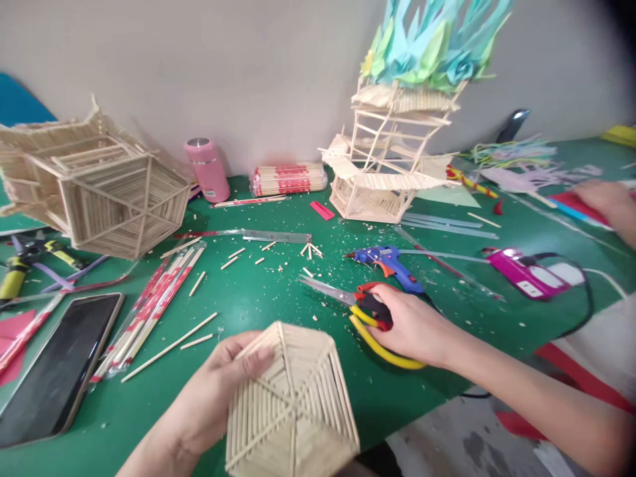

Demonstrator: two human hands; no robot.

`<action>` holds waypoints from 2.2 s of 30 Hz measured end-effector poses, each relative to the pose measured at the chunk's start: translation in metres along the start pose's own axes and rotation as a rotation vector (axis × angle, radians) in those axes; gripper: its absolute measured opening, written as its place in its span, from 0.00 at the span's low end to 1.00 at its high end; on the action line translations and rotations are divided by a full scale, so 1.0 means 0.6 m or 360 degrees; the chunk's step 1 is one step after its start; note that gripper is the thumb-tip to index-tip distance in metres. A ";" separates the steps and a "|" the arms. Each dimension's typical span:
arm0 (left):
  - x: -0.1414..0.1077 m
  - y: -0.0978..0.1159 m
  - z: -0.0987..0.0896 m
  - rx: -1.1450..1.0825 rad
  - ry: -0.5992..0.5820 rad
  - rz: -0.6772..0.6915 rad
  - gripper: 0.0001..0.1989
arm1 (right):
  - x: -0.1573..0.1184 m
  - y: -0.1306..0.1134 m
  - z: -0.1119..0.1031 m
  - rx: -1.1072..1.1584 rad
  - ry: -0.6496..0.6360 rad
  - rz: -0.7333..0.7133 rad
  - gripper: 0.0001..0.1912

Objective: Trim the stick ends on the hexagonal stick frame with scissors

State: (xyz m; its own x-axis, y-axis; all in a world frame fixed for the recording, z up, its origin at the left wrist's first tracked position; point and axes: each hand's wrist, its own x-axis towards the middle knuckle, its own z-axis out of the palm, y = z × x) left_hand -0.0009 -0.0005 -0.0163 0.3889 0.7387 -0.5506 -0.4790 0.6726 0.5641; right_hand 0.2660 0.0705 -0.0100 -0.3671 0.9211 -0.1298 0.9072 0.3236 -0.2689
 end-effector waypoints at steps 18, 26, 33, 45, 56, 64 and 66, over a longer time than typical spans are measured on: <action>-0.006 0.032 0.001 0.0232 0.0752 0.0874 0.12 | -0.024 -0.058 0.017 -0.0083 0.0869 -0.0402 0.20; 0.036 -0.044 -0.009 0.3110 0.0172 0.2035 0.18 | -0.049 -0.105 0.054 0.0838 0.0705 -0.0196 0.15; 0.007 -0.052 -0.040 0.3179 0.0399 0.1768 0.21 | -0.053 -0.113 0.102 0.0714 0.0748 -0.0213 0.18; 0.019 -0.054 -0.091 0.2963 0.1212 0.1675 0.16 | -0.038 -0.134 0.156 0.0508 0.0935 -0.0191 0.25; 0.008 -0.048 -0.080 0.3021 0.1196 0.1637 0.18 | -0.028 -0.137 0.148 0.0873 0.0929 0.0066 0.23; 0.002 -0.054 -0.079 0.3018 0.1230 0.1633 0.17 | -0.012 -0.152 0.141 0.1517 0.0896 0.0174 0.23; 0.000 -0.057 -0.080 0.3022 0.1231 0.1625 0.17 | -0.005 -0.155 0.142 0.1668 0.0919 0.0174 0.23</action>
State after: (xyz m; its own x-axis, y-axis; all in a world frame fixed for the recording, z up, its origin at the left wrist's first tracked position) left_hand -0.0224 -0.0255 -0.0652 0.0868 0.9092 0.4072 0.9625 -0.1820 0.2012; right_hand 0.1652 0.0192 -0.0659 0.0909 0.9805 0.1745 0.2211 0.1509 -0.9635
